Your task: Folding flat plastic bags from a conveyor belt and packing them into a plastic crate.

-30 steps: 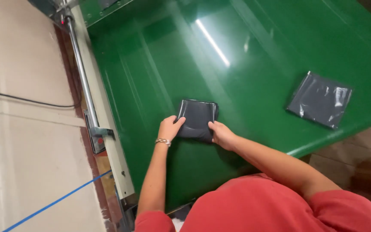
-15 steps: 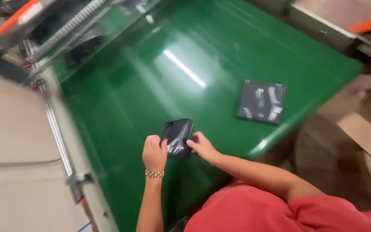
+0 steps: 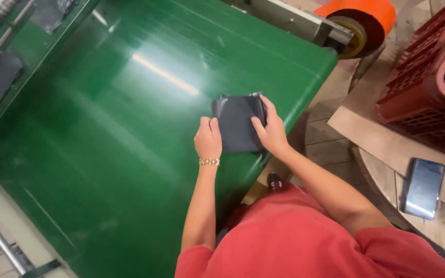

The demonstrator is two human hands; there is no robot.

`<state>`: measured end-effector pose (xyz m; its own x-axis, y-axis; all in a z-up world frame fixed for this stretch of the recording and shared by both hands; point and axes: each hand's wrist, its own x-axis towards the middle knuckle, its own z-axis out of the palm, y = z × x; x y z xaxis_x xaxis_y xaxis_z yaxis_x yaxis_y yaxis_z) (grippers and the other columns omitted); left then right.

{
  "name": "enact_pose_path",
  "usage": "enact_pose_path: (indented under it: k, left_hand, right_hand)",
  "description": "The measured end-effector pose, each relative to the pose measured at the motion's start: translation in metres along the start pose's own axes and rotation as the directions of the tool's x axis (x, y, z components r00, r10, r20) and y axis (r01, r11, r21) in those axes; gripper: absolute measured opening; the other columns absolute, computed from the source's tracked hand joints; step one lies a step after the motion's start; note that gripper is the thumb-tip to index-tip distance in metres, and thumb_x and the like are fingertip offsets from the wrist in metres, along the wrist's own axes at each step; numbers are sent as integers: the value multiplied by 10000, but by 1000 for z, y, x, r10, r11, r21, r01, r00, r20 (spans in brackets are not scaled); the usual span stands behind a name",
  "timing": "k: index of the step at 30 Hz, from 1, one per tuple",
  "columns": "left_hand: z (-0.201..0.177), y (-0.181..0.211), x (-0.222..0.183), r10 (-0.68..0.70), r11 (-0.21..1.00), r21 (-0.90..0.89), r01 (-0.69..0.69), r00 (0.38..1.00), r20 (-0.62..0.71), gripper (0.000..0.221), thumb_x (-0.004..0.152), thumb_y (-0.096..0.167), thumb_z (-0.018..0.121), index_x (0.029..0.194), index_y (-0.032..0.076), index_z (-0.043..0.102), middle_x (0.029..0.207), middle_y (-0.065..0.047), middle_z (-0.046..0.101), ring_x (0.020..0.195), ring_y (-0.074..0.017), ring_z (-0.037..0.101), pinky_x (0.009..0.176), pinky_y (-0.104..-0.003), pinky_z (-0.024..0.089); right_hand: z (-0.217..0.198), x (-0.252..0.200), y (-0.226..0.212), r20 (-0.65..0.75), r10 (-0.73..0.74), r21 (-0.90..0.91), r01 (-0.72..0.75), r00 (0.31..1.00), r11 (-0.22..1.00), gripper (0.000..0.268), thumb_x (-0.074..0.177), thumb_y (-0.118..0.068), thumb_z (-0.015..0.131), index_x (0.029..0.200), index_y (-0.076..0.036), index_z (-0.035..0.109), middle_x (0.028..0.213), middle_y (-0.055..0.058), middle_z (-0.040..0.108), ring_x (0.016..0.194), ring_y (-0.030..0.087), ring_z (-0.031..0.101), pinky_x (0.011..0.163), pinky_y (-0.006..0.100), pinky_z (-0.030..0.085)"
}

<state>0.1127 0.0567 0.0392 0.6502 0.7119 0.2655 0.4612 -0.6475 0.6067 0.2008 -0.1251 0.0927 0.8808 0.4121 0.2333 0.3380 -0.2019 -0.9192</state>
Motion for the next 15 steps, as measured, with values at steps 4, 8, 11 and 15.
enact_pose_path:
  k: [4,8,11,15]
  left_hand:
    - [28,-3,19,73,994,85,-75,997,26,293,973,390,603,1036,104,593,841,-103,642,800,-362,675,728,-477,550]
    - [45,-3,31,136,989,49,-140,988,70,267,856,316,735,932,128,561,786,-42,555,787,-306,635,754,-421,543]
    - [66,-17,35,199,980,10,-199,979,38,178,917,229,669,927,109,538,805,-64,519,806,-316,612,765,-414,528]
    - [73,-16,40,250,962,115,-248,968,0,165,969,234,615,937,113,507,809,-66,511,792,-293,619,740,-378,542]
  right_hand:
    - [-37,-10,31,-18,13,-88,-14,1000,996,504,895,-85,683,1378,-40,545,1097,249,698,1020,426,669,826,494,560]
    - [-81,-13,59,17,106,-92,-104,994,990,401,903,-166,699,1294,-110,626,963,158,717,912,337,699,731,446,554]
    - [-105,-9,59,93,221,-6,-221,971,975,276,907,-135,672,1182,-118,651,814,114,645,774,225,611,708,398,512]
    - [-103,7,67,173,316,199,-348,933,916,287,919,-96,643,1206,-118,628,886,47,634,828,151,583,757,324,514]
